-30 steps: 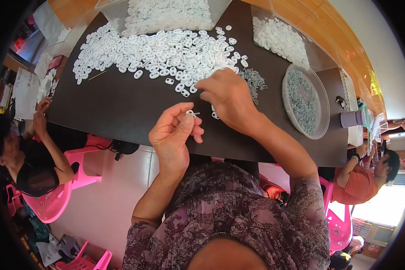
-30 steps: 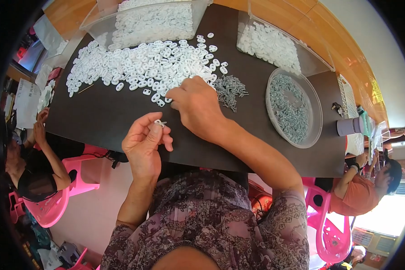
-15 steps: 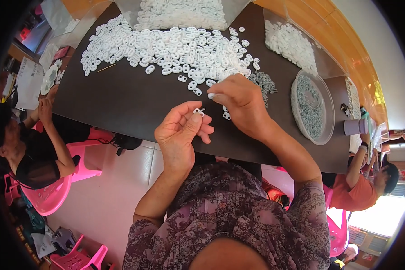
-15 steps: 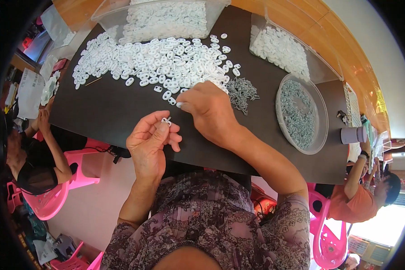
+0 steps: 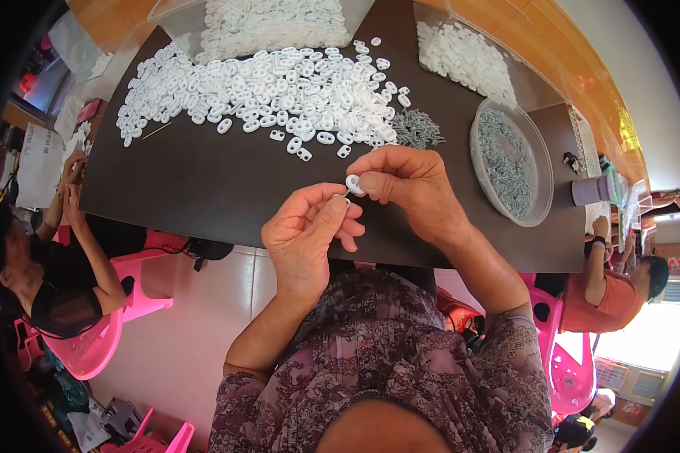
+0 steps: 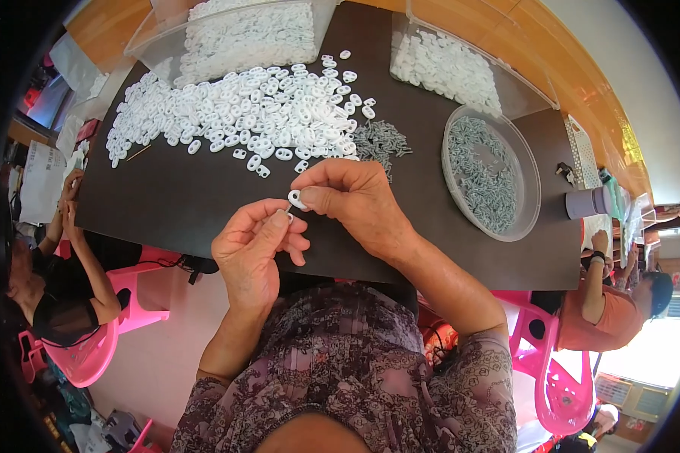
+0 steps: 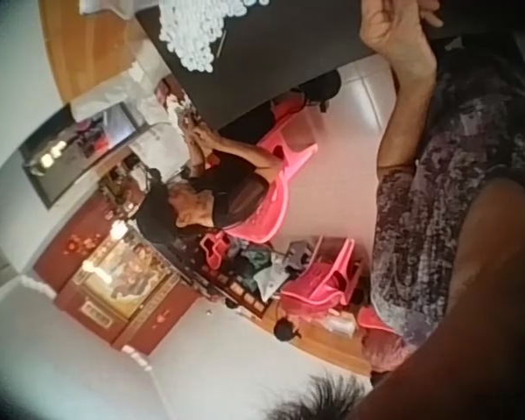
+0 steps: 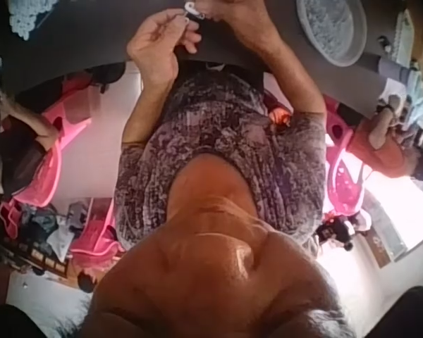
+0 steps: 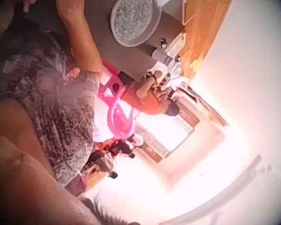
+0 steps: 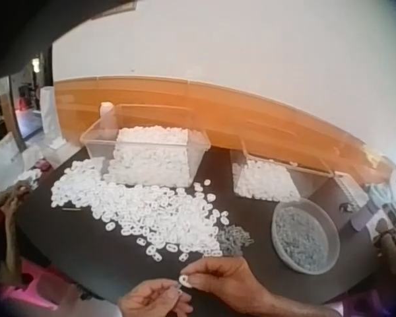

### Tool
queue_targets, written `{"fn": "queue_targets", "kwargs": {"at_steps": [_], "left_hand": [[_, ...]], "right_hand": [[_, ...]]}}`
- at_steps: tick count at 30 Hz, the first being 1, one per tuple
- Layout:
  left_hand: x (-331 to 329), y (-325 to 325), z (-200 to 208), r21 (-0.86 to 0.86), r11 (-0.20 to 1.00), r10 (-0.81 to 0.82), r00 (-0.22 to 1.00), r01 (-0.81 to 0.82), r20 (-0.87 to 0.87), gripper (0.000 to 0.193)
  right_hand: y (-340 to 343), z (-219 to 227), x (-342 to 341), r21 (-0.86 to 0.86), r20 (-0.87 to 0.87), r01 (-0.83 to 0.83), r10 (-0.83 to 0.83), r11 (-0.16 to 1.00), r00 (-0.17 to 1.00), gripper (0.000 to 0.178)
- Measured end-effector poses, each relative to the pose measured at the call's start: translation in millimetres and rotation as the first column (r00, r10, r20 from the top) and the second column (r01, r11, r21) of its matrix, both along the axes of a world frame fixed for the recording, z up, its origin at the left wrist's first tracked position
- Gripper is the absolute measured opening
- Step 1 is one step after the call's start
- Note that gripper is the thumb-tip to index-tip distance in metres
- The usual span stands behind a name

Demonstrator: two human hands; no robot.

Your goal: Manual assembly of small white plastic components by inserting metal pins into them.

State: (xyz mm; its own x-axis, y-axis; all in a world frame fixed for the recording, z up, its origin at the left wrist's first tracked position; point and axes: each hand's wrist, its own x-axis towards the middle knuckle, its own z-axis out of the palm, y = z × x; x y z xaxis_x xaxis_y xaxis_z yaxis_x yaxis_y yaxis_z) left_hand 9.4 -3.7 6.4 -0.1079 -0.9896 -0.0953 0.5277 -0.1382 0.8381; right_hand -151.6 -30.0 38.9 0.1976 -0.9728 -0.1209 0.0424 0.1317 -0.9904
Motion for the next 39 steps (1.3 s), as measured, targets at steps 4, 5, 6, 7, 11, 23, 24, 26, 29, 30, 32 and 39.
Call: {"fn": "queue_targets", "kwargs": {"at_steps": [4,5,6,7,11,23,24,26,29,30,32,39], "left_hand": [[-3,2,1,-0.019,1.0,0.024,0.999,-0.023,0.036,0.018],[-4,2,0,-0.022,0.999,0.03,0.998,-0.029,0.049,0.019],[-4,3,0,-0.021,0.999,0.03,0.998,-0.029,0.05,0.019],[-4,3,0,-0.026,0.999,0.035,0.998,-0.033,0.058,0.018],[-4,4,-1,-0.004,1.0,0.026,0.998,-0.026,0.052,0.014],[-5,7,-4,-0.031,0.998,0.06,0.994,-0.057,0.096,0.014],[-5,7,-4,-0.032,0.998,0.06,0.994,-0.057,0.095,0.014],[-6,7,-4,-0.04,0.997,0.063,0.994,-0.06,0.085,0.015],[-6,8,-4,-0.041,0.996,0.076,0.994,-0.073,0.079,0.016],[-6,8,-4,-0.041,0.996,0.078,0.994,-0.075,0.08,0.016],[-6,9,-6,-0.054,0.995,0.092,0.991,-0.087,0.094,0.019],[-7,8,-6,-0.088,0.993,0.084,0.992,-0.076,0.09,0.028]], "right_hand": [[2,-5,-2,0.004,0.003,0.027,-0.027,1.0,1.0,0.015],[3,-6,-2,-0.002,0.006,0.038,-0.038,0.999,0.999,0.015],[3,-6,-1,-0.001,0.007,0.037,-0.037,0.999,0.999,0.015],[3,-6,0,-0.006,-0.002,0.046,-0.046,0.999,0.999,0.015],[4,-8,4,-0.04,0.01,0.077,-0.077,0.996,0.997,0.011],[11,-9,14,-0.234,-0.163,0.115,-0.156,0.966,0.974,0.01],[11,-9,13,-0.234,-0.163,0.115,-0.156,0.965,0.974,0.01],[12,-9,12,-0.319,-0.22,0.083,-0.159,0.944,0.962,0.01],[12,-10,13,-0.337,-0.217,0.083,-0.163,0.938,0.962,0.011],[13,-10,14,-0.338,-0.216,0.082,-0.162,0.938,0.963,0.011],[14,-9,14,-0.314,-0.237,0.077,-0.157,0.946,0.959,0.013],[13,-14,17,-0.341,-0.228,0.052,-0.136,0.939,0.964,0.011]]}}
